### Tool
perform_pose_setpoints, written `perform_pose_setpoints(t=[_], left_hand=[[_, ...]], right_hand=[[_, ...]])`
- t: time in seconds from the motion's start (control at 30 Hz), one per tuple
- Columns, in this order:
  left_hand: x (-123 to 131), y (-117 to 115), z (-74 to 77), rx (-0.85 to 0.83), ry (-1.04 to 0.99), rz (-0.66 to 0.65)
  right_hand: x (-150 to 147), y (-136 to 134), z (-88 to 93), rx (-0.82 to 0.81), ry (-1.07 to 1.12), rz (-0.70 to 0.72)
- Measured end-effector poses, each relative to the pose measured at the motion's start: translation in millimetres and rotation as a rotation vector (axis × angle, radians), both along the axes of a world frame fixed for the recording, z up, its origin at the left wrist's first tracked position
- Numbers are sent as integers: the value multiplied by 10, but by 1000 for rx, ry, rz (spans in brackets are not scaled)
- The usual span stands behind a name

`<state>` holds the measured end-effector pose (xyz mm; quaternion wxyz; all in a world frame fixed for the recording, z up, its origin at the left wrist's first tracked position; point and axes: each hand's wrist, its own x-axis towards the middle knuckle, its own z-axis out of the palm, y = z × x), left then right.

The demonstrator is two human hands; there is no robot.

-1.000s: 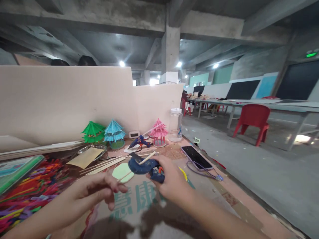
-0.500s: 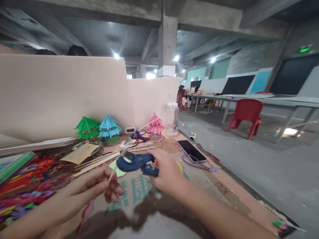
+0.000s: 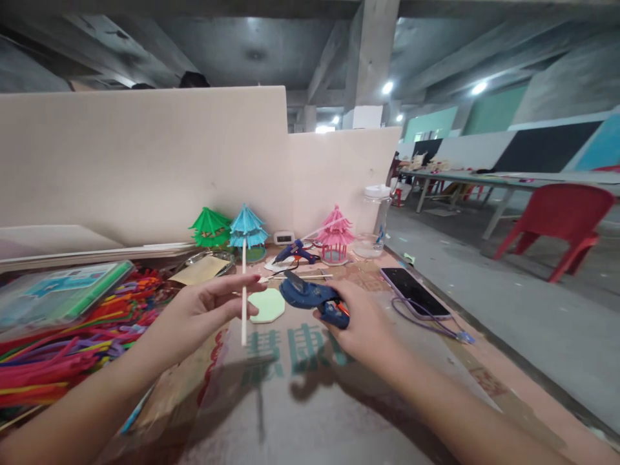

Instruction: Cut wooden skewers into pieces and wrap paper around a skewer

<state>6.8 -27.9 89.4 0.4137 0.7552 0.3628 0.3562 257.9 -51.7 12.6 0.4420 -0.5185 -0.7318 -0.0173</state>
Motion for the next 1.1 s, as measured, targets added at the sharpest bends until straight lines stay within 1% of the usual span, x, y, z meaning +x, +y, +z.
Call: perform_pose_setpoints(t=[0.1, 0.17, 0.2, 0.23, 0.3, 0.43, 0.5, 0.6, 0.77, 0.83, 1.0, 1.1], left_hand=[[-22, -15, 5, 315, 193, 72], [-19, -39, 18, 506, 259, 61], [-10, -54, 22, 559, 278, 42], [1, -69, 23, 583, 296, 24], [27, -93, 8, 567, 351, 10], [61, -93, -85, 532, 458, -4], [66, -81, -142, 561, 481, -20], [66, -80, -198, 606, 513, -11], [65, -118, -186, 665, 565, -21], [68, -132, -171, 689, 569, -39], [87, -156, -146, 756, 531, -80], [100, -166, -140, 819, 496, -114]], right_hand=[[18, -22, -8, 78, -71, -4], [34, -35, -5, 110, -124, -17], [41, -39, -1, 118, -146, -25], [45, -42, 4, 122, -163, -32], [49, -46, 12, 132, -188, -43], [43, -56, 29, 166, -231, -54], [40, -69, 42, 168, -251, -57], [47, -93, 67, 169, -257, -58], [97, -99, 84, 205, -254, -53], [120, -89, 83, 255, -276, -70], [156, -82, 110, 474, -362, -90], [161, -99, 143, 543, -410, -102]])
